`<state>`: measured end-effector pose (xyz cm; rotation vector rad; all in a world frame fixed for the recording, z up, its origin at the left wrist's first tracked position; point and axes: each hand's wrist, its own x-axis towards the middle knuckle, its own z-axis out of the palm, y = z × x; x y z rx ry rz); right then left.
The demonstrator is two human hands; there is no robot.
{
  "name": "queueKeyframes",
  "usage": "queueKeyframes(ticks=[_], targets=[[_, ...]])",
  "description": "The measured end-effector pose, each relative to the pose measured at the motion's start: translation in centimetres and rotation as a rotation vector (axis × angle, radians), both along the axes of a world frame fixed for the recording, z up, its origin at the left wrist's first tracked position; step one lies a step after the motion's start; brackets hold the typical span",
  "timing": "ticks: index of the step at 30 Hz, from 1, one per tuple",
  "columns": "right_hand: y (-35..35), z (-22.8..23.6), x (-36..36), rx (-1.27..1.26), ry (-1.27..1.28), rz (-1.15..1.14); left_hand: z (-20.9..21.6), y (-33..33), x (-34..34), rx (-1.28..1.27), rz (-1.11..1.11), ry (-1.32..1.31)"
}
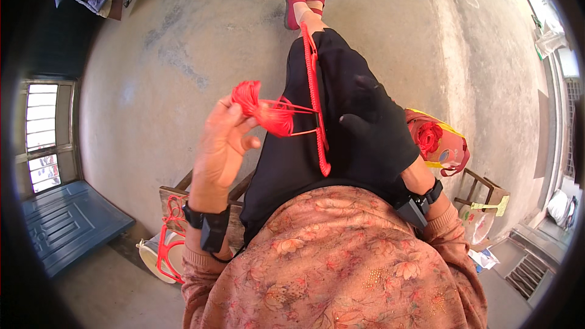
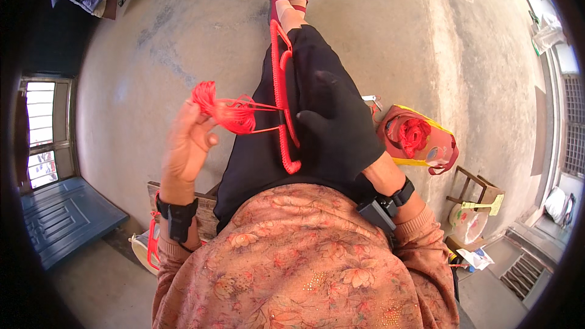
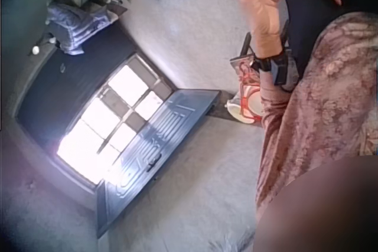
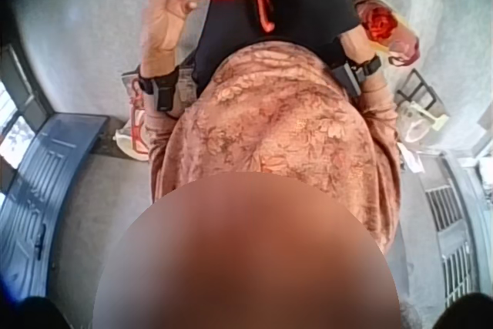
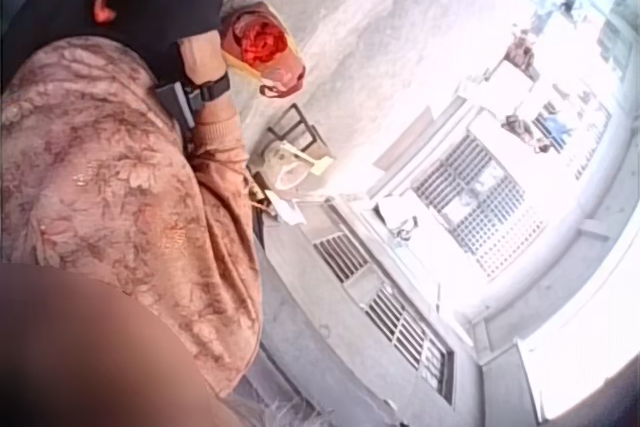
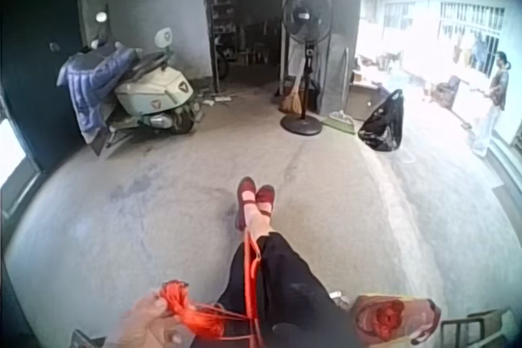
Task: Tying red plastic ribbon around a handle or stick.
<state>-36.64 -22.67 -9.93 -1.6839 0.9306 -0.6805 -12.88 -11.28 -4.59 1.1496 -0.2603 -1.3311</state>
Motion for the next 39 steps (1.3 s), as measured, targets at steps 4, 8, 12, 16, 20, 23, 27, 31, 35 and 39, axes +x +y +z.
queueKeyframes(ticks=[4, 8, 12, 16, 20, 23, 27, 31, 35, 39], targets=[[-0.3, 2.9, 3.6, -0.597, 0.134, 0.133, 1.5, 0.9, 1.1, -0.287, -0.297, 0.058], [-0.4, 1.4, 4.9, -0.212, 0.087, 0.512, 1.3, 1.0, -1.2, -0.097, -0.361, -0.068], [0.4, 0.5, 4.2, -0.286, 0.028, 0.288, -1.3, 1.4, -1.9, 0.041, -0.262, -0.424], [0.6, 1.6, 4.5, -0.411, 0.033, 0.306, -2.0, 1.4, -2.8, -0.009, -0.135, -0.553], [0.4, 3.3, 4.9, -0.665, 0.067, 0.412, -2.4, 1.1, -2.7, -0.044, -0.120, -0.630], [-0.4, 4.5, 3.6, -0.104, 0.119, 0.283, -0.9, 1.3, -0.5, 0.000, -0.018, -0.620], [-0.9, 3.8, 4.3, -0.528, 0.196, 0.125, 3.1, 2.8, 3.1, -0.055, 0.103, -0.206], [-1.2, 2.4, 6.6, -0.759, 0.112, 0.631, 8.7, 3.3, 3.3, -0.417, 0.133, 0.055], [-2.2, 5.7, 4.8, 0.107, -0.231, 0.469, 8.9, 4.2, 4.8, -0.405, 0.449, -0.089], [-1.5, 5.6, 1.4, 0.659, -0.321, 0.284, 3.7, 2.0, 3.4, -0.034, 0.087, -0.495]])
